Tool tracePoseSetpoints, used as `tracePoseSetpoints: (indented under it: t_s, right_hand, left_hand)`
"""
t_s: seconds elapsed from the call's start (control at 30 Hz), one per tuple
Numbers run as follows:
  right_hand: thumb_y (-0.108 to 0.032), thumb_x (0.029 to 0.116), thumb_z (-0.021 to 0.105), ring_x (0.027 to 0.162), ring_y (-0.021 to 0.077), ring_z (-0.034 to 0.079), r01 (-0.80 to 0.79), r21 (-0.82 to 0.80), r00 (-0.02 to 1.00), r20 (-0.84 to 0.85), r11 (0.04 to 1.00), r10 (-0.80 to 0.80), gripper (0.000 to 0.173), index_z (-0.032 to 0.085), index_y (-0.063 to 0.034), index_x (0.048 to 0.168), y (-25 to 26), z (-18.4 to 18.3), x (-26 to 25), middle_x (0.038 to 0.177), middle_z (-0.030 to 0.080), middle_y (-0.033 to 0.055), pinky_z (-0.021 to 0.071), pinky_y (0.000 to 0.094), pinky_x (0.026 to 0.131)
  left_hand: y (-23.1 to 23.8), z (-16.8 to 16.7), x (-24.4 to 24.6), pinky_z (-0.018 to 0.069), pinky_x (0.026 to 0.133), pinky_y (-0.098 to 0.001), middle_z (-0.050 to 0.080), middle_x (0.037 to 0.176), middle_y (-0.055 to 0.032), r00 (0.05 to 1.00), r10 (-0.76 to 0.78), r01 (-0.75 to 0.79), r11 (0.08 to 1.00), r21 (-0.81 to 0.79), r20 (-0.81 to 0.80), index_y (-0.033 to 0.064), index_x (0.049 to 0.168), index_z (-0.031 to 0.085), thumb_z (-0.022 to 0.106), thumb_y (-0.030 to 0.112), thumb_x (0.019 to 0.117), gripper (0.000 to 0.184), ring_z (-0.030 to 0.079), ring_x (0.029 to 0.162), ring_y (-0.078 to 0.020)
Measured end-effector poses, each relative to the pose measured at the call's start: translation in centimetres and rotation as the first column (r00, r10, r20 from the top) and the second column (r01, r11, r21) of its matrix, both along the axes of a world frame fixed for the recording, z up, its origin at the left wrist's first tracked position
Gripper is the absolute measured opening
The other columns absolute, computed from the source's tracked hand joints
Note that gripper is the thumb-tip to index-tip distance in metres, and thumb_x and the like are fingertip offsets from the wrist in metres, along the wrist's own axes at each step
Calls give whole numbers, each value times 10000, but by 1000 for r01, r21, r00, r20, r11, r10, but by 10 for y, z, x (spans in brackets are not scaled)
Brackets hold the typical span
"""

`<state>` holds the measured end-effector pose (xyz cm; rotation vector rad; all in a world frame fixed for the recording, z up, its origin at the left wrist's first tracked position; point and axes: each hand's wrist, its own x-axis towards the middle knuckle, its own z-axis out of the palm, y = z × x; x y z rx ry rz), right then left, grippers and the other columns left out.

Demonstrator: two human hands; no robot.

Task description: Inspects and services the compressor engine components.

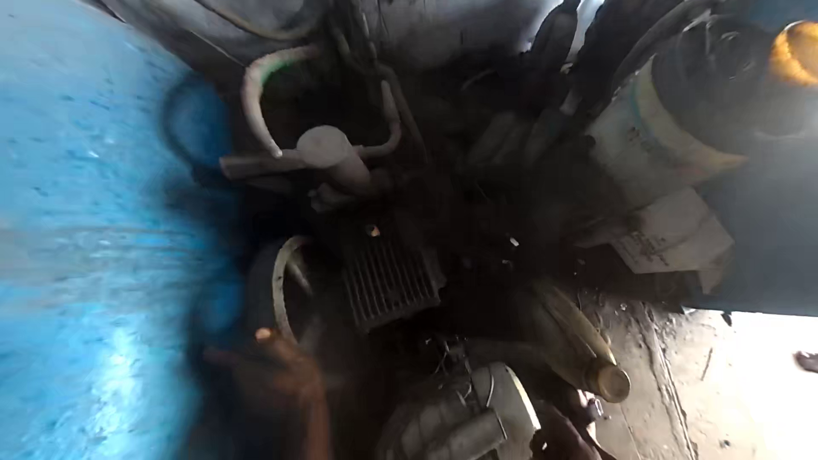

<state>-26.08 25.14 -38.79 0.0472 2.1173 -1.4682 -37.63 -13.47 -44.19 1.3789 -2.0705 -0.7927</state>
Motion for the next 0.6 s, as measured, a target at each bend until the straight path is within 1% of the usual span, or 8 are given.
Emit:
tracePoseSetpoints:
  t_s: [0.07, 0.1, 0.13, 0.23, 0.33, 0.43, 0.53, 0.6]
  right_hand:
    - [-107, 923, 730, 827, 179, 731, 22, 67, 1000, 3, 998, -22, 709, 381, 66, 1516, 4, 2, 7, 1025, 742, 95, 633, 374, 766]
    - [-113, 919, 732, 809, 173, 729, 20, 87, 1000, 17, 996, -21, 715, 383, 62, 1518, 3, 1, 13, 1019, 744, 84, 633, 367, 747]
    - [-121, 921, 729, 792, 163, 726, 11, 90, 999, 37, 996, -15, 713, 386, 49, 1522, 0, 1, 19, 1014, 747, 70, 633, 359, 729]
    - [-126, 929, 721, 761, 156, 719, -40, 62, 994, 105, 997, 33, 696, 398, -1, 1532, -15, 1, 32, 1019, 749, 50, 630, 367, 711]
    - [-157, 937, 722, 759, 163, 720, -85, 38, 988, 130, 996, 79, 692, 408, -34, 1541, -29, -6, 41, 1025, 754, 46, 631, 393, 725]
    - [-164, 939, 720, 765, 142, 716, -95, 25, 987, 131, 995, 91, 705, 390, -45, 1551, -37, -10, 38, 1021, 752, 25, 631, 377, 727]
    - [-129, 912, 730, 763, 127, 713, -13, 50, 998, 55, 999, 10, 705, 409, -11, 1527, -34, -9, 25, 998, 748, 27, 630, 339, 701]
    - [-141, 914, 724, 765, 116, 713, 72, 82, 997, -29, 994, -70, 681, 426, 11, 1507, -30, -10, 19, 1001, 746, 27, 631, 320, 686]
  left_hand:
    - [-6, 0, 5, 354, 1158, -465, 454, 1483, -344, 992, -101, 105, 993, 48, -79, -127, 1479, 396, 440, 394, 1088, 652, 438, 1403, -423]
    - [-9, 4, 11, 320, 1205, -467, 398, 1549, -301, 992, -114, 119, 986, 117, -51, -73, 1554, 293, 387, 416, 1103, 672, 397, 1451, -384]
    - [-9, 7, 19, 295, 1224, -465, 369, 1579, -273, 994, -105, 109, 981, 163, -32, -38, 1582, 249, 355, 433, 1109, 676, 375, 1471, -357]
    - [-1, -18, 57, 392, 1138, -465, 504, 1444, -309, 998, -56, 56, 992, 115, -3, -81, 1475, 415, 354, 479, 1092, 681, 492, 1361, -379]
    - [-3, -61, 91, 383, 1155, -426, 499, 1447, -307, 998, -64, 62, 994, 95, 9, -98, 1474, 397, 356, 468, 1092, 684, 487, 1375, -346]
    - [14, -49, 89, 351, 1183, -391, 476, 1483, -296, 1000, -28, 28, 996, 84, -6, -107, 1484, 384, 364, 414, 1097, 650, 467, 1399, -324]
    - [26, -43, 89, 342, 1179, -372, 461, 1459, -329, 998, -42, 44, 997, 59, -39, -153, 1439, 382, 335, 320, 1113, 577, 460, 1381, -334]
    - [25, -55, 100, 359, 1165, -340, 482, 1451, -303, 999, -35, 36, 999, 30, -19, -129, 1444, 395, 338, 302, 1112, 547, 480, 1365, -298]
